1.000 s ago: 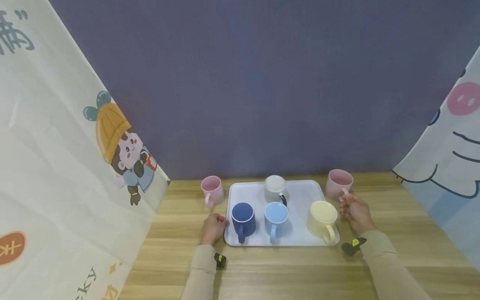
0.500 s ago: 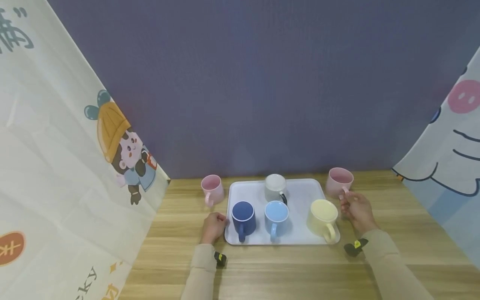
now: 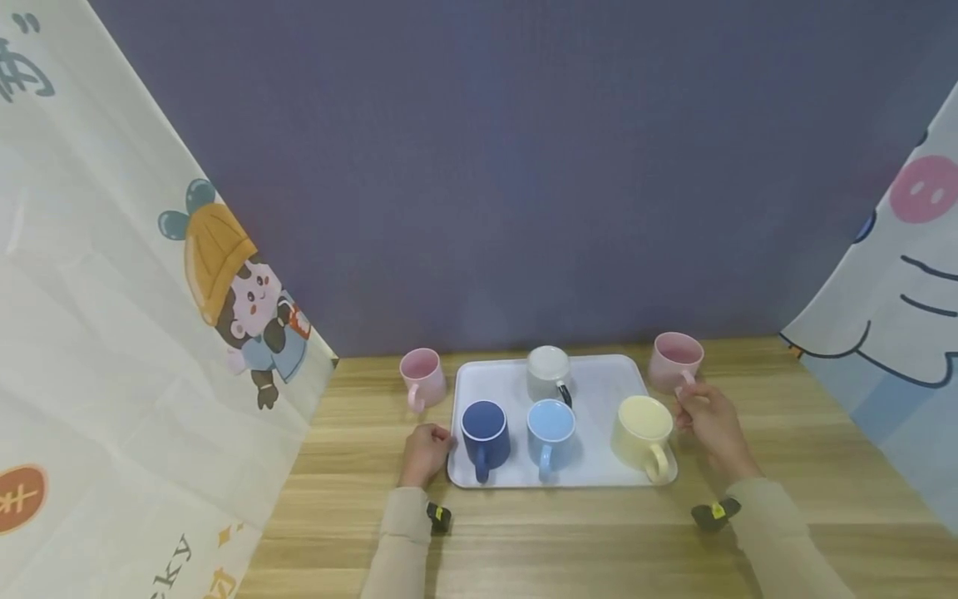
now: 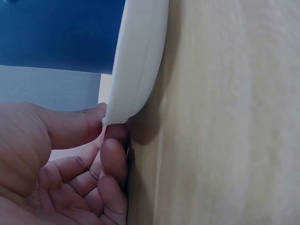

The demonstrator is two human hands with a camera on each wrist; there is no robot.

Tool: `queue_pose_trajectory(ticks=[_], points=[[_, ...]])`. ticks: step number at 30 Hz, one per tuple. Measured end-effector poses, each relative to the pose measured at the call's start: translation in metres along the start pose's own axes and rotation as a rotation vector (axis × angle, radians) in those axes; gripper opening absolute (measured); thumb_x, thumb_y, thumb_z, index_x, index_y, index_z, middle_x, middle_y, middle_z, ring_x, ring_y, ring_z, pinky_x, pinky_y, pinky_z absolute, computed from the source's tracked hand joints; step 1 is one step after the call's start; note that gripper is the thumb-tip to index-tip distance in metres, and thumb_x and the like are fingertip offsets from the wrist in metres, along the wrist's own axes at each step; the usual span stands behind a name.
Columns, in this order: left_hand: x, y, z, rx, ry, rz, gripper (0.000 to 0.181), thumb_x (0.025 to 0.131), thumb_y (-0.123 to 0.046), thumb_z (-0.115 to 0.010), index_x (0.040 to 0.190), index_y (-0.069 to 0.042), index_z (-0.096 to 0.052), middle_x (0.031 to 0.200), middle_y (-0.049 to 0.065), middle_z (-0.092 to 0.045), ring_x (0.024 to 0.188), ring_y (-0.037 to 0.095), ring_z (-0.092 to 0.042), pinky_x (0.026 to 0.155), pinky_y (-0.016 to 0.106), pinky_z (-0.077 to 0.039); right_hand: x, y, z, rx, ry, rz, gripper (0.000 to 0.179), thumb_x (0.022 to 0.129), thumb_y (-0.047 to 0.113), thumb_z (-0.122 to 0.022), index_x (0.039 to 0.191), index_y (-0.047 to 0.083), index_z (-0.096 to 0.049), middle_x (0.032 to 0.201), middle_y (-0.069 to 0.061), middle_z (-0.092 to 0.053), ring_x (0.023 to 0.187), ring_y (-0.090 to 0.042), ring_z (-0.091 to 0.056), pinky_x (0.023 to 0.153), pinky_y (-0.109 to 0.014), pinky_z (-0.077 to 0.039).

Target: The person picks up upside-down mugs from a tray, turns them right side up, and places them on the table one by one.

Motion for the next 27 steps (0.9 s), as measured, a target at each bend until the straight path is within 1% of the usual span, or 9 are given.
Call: queue_pose_trajectory(ticks=[2, 4, 9, 13, 16, 22, 24, 27], points=[[0.0, 0.0, 0.0, 0.001, -0.002, 0.001, 0.012, 0.088, -0.014, -0.074, 0.088, -0.002, -0.072, 0.077, 0.007, -0.068, 0.07, 0.017, -0.06, 0.066, 0.031, -0.05, -0.005, 0.001, -0.001, -0.03, 0.03, 0.015, 0.043, 0.11, 0.026, -0.045, 0.138, -0.006, -0.04, 0.088, 0.005, -0.064, 0.074, -0.005, -0.062, 0.071, -0.025, -0.056], [0.0, 0.0, 0.0, 0.005, -0.005, -0.003, 0.012, 0.088, -0.013, -0.074, 0.088, -0.002, -0.072, 0.076, 0.007, -0.068, 0.07, 0.017, -0.06, 0.065, 0.031, -0.05, -0.009, 0.001, -0.002, -0.049, 0.054, 0.021, 0.043, 0.11, 0.025, -0.043, 0.138, -0.007, -0.039, 0.089, 0.005, -0.063, 0.076, -0.006, -0.062, 0.072, -0.026, -0.057], [0.0, -0.001, 0.0, 0.012, -0.015, 0.002, 0.011, 0.088, -0.013, -0.074, 0.087, -0.002, -0.072, 0.075, 0.006, -0.067, 0.069, 0.017, -0.059, 0.065, 0.031, -0.049, -0.019, -0.002, -0.004, -0.038, 0.086, 0.03, 0.039, 0.11, 0.024, -0.041, 0.134, -0.007, -0.04, 0.089, 0.005, -0.059, 0.079, -0.008, -0.06, 0.074, -0.027, -0.056], [0.0, -0.001, -0.001, 0.017, -0.016, 0.009, 0.011, 0.088, -0.014, -0.074, 0.087, -0.003, -0.072, 0.075, 0.006, -0.067, 0.069, 0.017, -0.059, 0.064, 0.031, -0.049, -0.027, -0.007, -0.006, -0.082, 0.095, 0.026, 0.043, 0.111, 0.03, -0.041, 0.135, -0.006, -0.044, 0.09, 0.002, -0.06, 0.079, -0.009, -0.061, 0.074, -0.028, -0.056], [0.001, -0.001, -0.001, 0.021, -0.012, 0.012, 0.011, 0.088, -0.014, -0.074, 0.087, -0.003, -0.072, 0.075, 0.006, -0.067, 0.069, 0.017, -0.059, 0.064, 0.031, -0.048, -0.033, -0.011, -0.008, -0.128, 0.095, 0.019, 0.045, 0.111, 0.032, -0.042, 0.134, -0.006, -0.047, 0.091, -0.001, -0.063, 0.079, -0.009, -0.062, 0.074, -0.028, -0.057], [0.001, -0.001, -0.001, 0.017, -0.006, 0.018, 0.011, 0.089, -0.014, -0.074, 0.088, -0.003, -0.072, 0.076, 0.007, -0.067, 0.069, 0.017, -0.06, 0.063, 0.03, -0.048, -0.05, -0.014, -0.01, -0.181, 0.118, 0.017, 0.044, 0.11, 0.032, -0.043, 0.128, -0.008, -0.052, 0.097, -0.005, -0.067, 0.081, -0.009, -0.062, 0.072, -0.028, -0.057], [0.001, -0.001, 0.0, 0.012, -0.005, 0.015, 0.011, 0.089, -0.013, -0.074, 0.088, -0.002, -0.072, 0.076, 0.007, -0.067, 0.069, 0.017, -0.06, 0.063, 0.03, -0.048, -0.055, -0.015, -0.011, -0.206, 0.125, 0.026, 0.043, 0.11, 0.031, -0.044, 0.126, -0.008, -0.056, 0.096, -0.006, -0.067, 0.08, -0.009, -0.062, 0.071, -0.028, -0.056], [-0.001, -0.001, 0.0, 0.011, -0.005, 0.012, 0.011, 0.089, -0.013, -0.074, 0.088, -0.002, -0.072, 0.075, 0.007, -0.067, 0.069, 0.017, -0.06, 0.063, 0.03, -0.048, -0.063, -0.017, -0.012, -0.236, 0.144, 0.024, 0.044, 0.11, 0.032, -0.045, 0.127, -0.006, -0.058, 0.091, -0.005, -0.066, 0.078, -0.01, -0.06, 0.069, -0.027, -0.054]])
Point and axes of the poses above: each hand's wrist, its own x-axis towards the middle knuckle, its own z-axis out of the back of the hand, y = z × x, the point moved 2 cm from there along x, towards the middle knuckle
